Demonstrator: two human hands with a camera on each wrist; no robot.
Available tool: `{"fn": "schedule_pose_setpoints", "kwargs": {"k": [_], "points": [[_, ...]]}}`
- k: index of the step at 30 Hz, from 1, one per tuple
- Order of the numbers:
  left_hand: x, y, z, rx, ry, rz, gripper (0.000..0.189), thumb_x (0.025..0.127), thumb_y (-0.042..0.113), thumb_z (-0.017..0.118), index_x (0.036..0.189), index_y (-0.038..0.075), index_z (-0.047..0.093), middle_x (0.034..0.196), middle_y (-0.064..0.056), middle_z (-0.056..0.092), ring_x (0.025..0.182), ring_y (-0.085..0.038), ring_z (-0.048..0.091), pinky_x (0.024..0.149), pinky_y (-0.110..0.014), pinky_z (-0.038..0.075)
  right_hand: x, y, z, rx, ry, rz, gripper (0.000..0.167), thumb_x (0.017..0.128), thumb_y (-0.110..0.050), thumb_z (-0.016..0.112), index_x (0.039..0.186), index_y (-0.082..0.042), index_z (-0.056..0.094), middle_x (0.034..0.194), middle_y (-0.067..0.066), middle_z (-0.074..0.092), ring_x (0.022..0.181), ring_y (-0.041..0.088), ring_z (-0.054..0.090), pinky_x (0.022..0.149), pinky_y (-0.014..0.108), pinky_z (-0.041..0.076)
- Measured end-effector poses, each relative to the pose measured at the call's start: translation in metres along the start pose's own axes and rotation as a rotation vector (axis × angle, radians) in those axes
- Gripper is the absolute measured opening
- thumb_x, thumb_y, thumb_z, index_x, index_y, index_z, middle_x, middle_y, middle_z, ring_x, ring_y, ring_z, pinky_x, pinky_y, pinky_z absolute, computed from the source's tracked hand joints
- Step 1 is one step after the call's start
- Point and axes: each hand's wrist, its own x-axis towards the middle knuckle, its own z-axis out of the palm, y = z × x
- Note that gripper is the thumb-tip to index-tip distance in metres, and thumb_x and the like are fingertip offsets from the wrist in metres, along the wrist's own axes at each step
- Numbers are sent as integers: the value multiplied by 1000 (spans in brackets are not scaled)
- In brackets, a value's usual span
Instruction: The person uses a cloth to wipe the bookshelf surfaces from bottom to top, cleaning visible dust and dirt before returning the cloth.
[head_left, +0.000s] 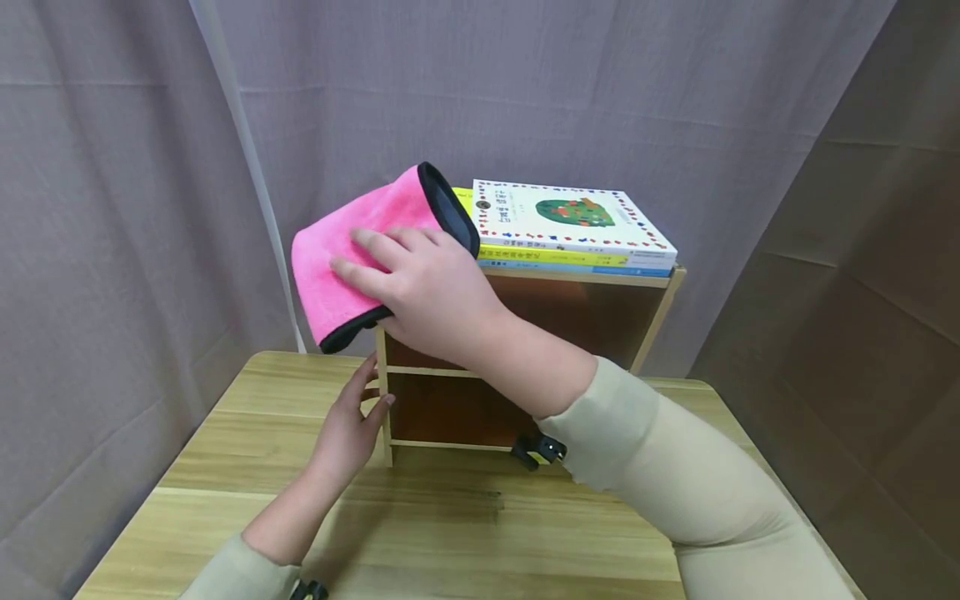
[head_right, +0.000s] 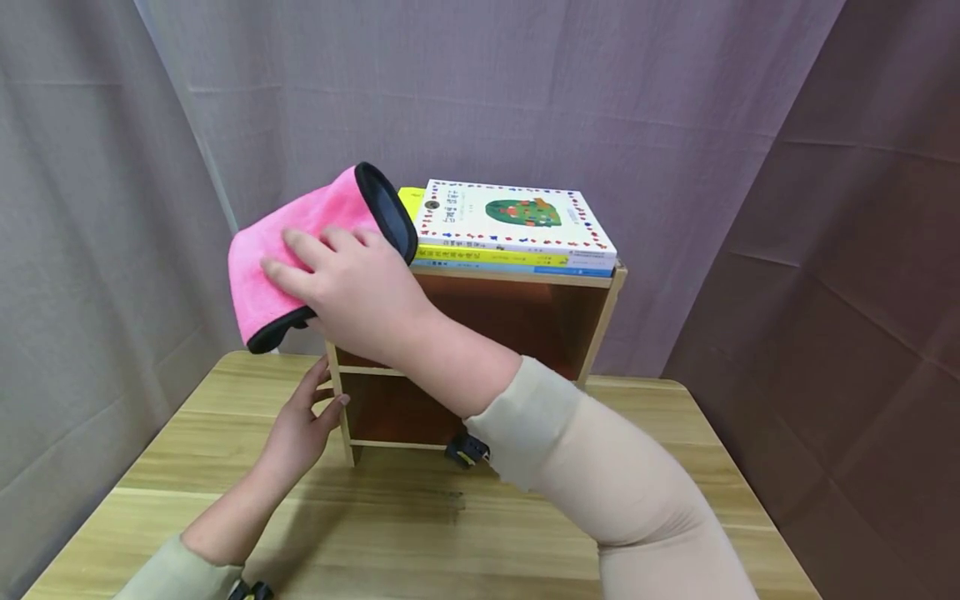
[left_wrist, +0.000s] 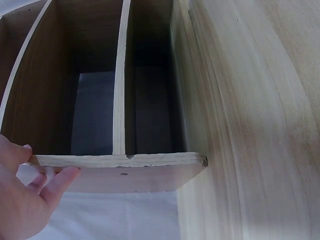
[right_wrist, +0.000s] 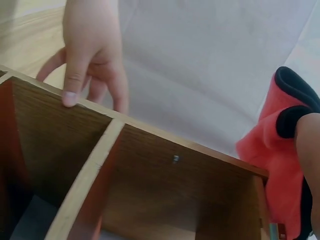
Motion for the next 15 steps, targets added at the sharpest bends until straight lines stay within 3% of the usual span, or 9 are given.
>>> {"fn": "schedule_pose_setpoints", "kwargs": {"k": [9,15], "points": [[2,-3,2,8,26,-1,67,98,9,62,156,16,30,139,-21,51,115,-37,60,88,-47,55,-11,-4,9,-19,119,-76,28,92,-18,64,118,-22,73,124,6,67,109,27,62,92,39,50],[1,-4,3,29,36,-19,60,98,12,62,153,17,37,140,-17,51,116,-33,61,80,-44,55,-15,-4,12,-3,180,-112,21,96,-12,62,110,-19,76,120,5,69,109,27,62,95,38,49]]}}
